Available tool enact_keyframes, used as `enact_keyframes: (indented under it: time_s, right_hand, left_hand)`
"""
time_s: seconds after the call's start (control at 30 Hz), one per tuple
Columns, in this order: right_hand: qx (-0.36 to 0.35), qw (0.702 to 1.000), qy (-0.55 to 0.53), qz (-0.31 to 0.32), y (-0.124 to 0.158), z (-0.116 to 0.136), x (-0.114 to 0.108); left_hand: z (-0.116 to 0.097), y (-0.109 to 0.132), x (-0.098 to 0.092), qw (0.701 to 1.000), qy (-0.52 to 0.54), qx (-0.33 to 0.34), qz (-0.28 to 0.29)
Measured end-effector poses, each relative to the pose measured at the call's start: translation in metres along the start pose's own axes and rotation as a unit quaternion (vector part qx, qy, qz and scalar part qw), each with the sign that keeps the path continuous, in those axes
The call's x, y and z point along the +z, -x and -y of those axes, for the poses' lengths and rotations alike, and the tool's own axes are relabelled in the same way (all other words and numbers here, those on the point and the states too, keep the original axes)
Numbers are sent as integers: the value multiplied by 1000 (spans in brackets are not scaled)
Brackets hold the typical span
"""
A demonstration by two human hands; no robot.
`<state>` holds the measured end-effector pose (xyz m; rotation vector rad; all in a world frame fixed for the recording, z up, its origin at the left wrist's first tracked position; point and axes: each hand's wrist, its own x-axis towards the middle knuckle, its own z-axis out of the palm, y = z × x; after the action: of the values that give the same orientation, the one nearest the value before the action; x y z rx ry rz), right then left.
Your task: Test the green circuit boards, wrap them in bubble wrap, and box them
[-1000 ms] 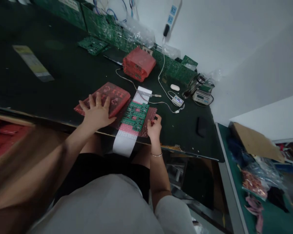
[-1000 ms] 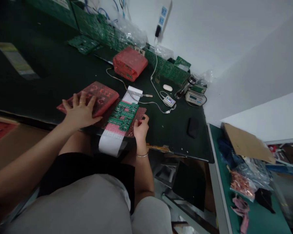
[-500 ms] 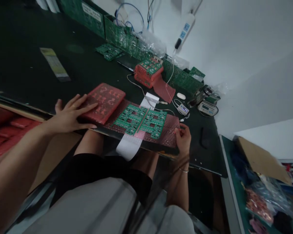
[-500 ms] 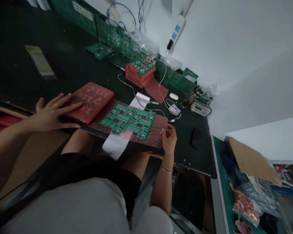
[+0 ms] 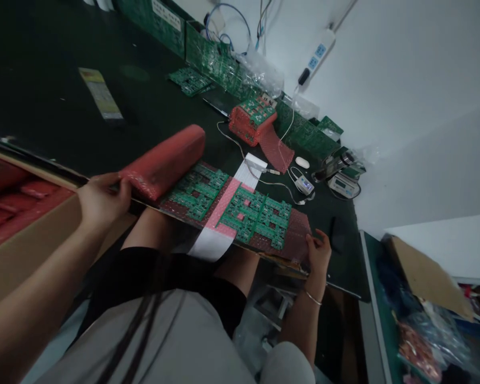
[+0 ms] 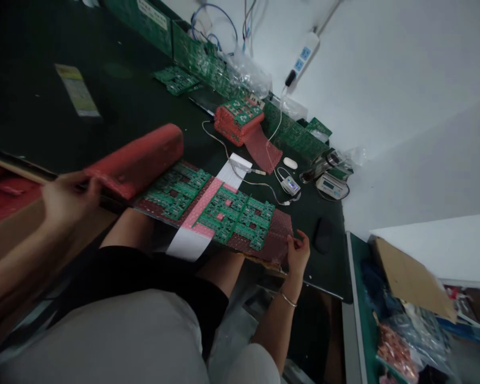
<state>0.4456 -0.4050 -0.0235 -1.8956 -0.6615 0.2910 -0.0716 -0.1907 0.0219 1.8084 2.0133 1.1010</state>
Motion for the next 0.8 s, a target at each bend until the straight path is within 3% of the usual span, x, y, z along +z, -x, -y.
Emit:
enact_keyframes:
  time_s: [0.13,0.17,0.23,0.3,0.37,0.5,0.6,0.67,0.73,0.8]
  right_hand:
    - [12,997,61,-52,-5,-7,-19]
    - [18,995,77,-59,-6,-9,-23]
    - [31,993,101,-61,-9,-12,-28]
    - [35,991,118,-56,-12,-15,-29]
    - [34,989,132,-52,-14,-18,-28]
    - [49,984,160,-57,-16,-23,-28]
    - [64,980,174,-70,-17,-29,-36]
    - [72,976,185,-90,-18,-35,-43]
    - [74,971,199,-108,-21,-41,-51]
    - [67,967,217,-113,-25,-48,-56]
  left_hand:
    - [3,7,-6,992,-68,-14,-107]
    - [5,5,-11,992,-83,7,-90]
    - [10,-2,-21,991,-77,105,27]
    - [15,-13,-30,967,-43,209,140]
    - [17,-23,-36,959,-40,232,159]
    - [17,-28,-33,984,-62,157,48]
    - [13,-21,-32,998,-38,55,-20]
    - [9,-16,-36,998,-47,-23,-36]
    - [5,-13,-46,988,-127,-78,-38]
    - [6,-15,-57,972,-221,-76,-9]
